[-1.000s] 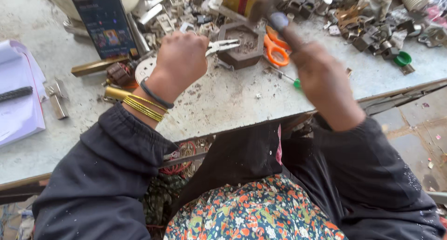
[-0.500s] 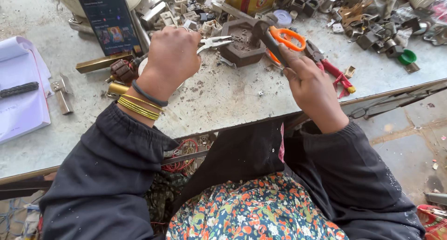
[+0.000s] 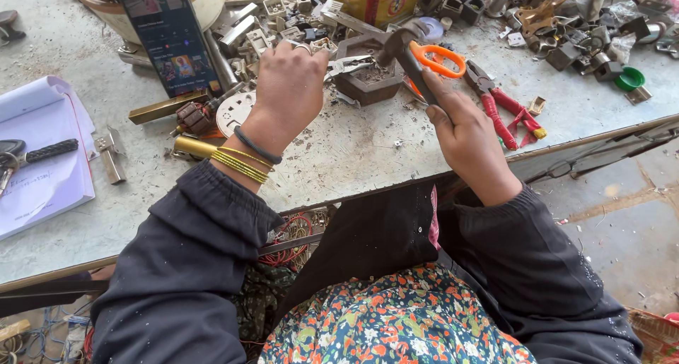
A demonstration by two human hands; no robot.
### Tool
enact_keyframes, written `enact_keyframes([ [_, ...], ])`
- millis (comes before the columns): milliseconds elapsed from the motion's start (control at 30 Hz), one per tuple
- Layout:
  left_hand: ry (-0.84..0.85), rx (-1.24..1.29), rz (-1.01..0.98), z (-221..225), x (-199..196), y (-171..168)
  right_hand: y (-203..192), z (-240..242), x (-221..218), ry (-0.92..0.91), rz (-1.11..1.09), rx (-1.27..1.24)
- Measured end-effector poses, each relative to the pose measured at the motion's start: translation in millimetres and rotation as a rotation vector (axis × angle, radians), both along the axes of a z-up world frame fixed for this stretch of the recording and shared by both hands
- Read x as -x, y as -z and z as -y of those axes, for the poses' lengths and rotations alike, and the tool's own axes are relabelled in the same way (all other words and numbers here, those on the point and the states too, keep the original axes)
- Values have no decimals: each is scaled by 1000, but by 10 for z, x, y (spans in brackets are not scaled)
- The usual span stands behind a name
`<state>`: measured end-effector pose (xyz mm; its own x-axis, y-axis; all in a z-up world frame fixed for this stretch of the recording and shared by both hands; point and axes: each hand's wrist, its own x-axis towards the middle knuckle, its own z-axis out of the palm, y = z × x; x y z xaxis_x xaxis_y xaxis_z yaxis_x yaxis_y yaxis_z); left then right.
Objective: The person uses pliers and a hammer to shape a metal component on a small anvil, then uses a screwdriver to adjust screws on a white electrical socket. The person works at a cluttered table with various tools and parts.
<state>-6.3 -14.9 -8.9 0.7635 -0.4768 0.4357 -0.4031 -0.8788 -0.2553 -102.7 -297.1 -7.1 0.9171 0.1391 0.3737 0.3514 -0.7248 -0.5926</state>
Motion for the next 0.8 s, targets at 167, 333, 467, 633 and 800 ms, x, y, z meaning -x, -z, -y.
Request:
enact_keyframes([
  [167, -5, -43, -63, 2, 45, -54, -96, -114, -35, -17, 65, 78],
  [333, 74, -74, 76, -85, -3, -47, -125, -175, -63, -1, 40, 160],
  [467, 98, -11, -12, -186, 44, -43, -127, -164, -65, 1, -1, 157],
  [633, 103, -27, 11, -191, 107, -147, -113, -126, -118, 11, -64, 115],
  [800, 196, 104, -35, -203, 121, -240, -57, -74, -173, -88, 27, 0],
])
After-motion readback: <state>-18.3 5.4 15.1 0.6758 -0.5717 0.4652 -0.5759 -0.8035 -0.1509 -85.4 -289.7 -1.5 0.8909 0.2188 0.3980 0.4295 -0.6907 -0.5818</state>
